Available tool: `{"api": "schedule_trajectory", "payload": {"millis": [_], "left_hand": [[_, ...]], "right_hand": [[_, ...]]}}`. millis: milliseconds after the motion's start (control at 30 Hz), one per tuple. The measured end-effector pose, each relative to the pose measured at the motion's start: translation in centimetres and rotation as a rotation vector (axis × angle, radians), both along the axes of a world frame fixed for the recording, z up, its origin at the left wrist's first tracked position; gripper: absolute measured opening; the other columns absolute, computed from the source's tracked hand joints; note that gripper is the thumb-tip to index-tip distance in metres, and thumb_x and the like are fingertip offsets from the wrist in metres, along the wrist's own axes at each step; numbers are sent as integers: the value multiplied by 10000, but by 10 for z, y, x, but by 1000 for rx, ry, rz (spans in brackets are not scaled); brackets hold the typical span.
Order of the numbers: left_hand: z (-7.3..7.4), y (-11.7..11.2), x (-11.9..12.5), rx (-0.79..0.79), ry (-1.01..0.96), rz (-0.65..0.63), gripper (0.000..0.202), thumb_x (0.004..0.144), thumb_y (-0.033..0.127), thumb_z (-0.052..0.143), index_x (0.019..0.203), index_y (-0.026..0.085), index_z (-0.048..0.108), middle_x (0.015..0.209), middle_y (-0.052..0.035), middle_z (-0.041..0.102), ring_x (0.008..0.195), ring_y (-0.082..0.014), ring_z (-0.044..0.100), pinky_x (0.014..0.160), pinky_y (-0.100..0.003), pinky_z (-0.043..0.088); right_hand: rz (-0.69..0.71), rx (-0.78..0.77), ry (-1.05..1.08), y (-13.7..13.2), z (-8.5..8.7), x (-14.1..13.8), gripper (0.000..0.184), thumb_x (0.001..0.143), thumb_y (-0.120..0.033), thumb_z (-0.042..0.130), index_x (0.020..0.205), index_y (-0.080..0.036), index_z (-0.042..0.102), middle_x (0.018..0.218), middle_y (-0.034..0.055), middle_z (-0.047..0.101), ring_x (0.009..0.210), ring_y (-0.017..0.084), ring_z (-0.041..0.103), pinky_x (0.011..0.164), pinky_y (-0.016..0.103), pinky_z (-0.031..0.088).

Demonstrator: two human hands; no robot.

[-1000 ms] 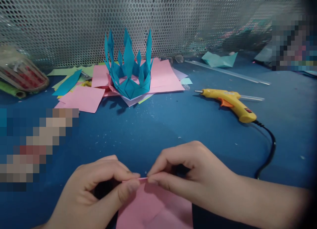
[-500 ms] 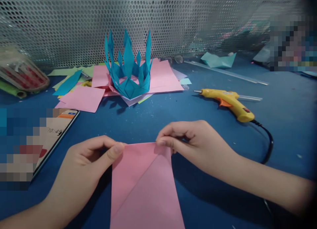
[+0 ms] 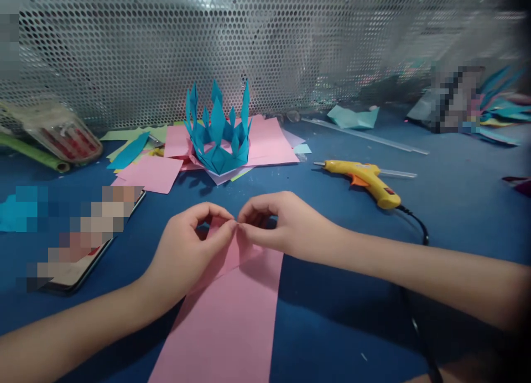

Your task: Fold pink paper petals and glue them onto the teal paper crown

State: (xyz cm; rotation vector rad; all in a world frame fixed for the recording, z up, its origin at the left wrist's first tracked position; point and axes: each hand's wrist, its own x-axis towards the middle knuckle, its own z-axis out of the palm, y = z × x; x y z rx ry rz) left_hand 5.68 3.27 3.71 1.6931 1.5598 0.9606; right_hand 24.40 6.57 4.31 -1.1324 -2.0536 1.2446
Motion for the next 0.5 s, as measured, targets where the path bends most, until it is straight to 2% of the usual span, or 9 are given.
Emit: {"api": "schedule_trajectory", "payload": {"millis": [200, 367, 500], "left_hand": [[-4, 4, 6, 10, -31, -9, 191, 837, 384, 642, 743, 221, 676, 736, 6, 716, 686, -175, 654, 627, -259, 523], [-8, -2, 6, 53, -38, -14, 183, 869, 384, 584, 773, 234, 628, 749, 10, 691, 681, -172, 636, 614, -265, 506], [-7, -5, 4, 69, -9, 34, 195, 887, 395, 554, 776, 243, 604, 710, 17, 648, 624, -166, 577, 571, -273, 462]], "right_hand": [[-30, 39, 59, 9, -2, -5, 73, 771, -176, 586, 702, -182, 609, 652, -29, 635, 597, 103, 562, 541, 212, 424], [-44, 104, 111, 4, -4, -8, 101, 738, -186, 614, 653, -196, 559, 643, -41, 619, 620, 106, 550, 585, 225, 424], [-75, 150, 84, 2, -1, 0, 115, 696, -142, 608, 618, -200, 547, 624, -44, 619, 611, 108, 543, 595, 232, 422]]}}
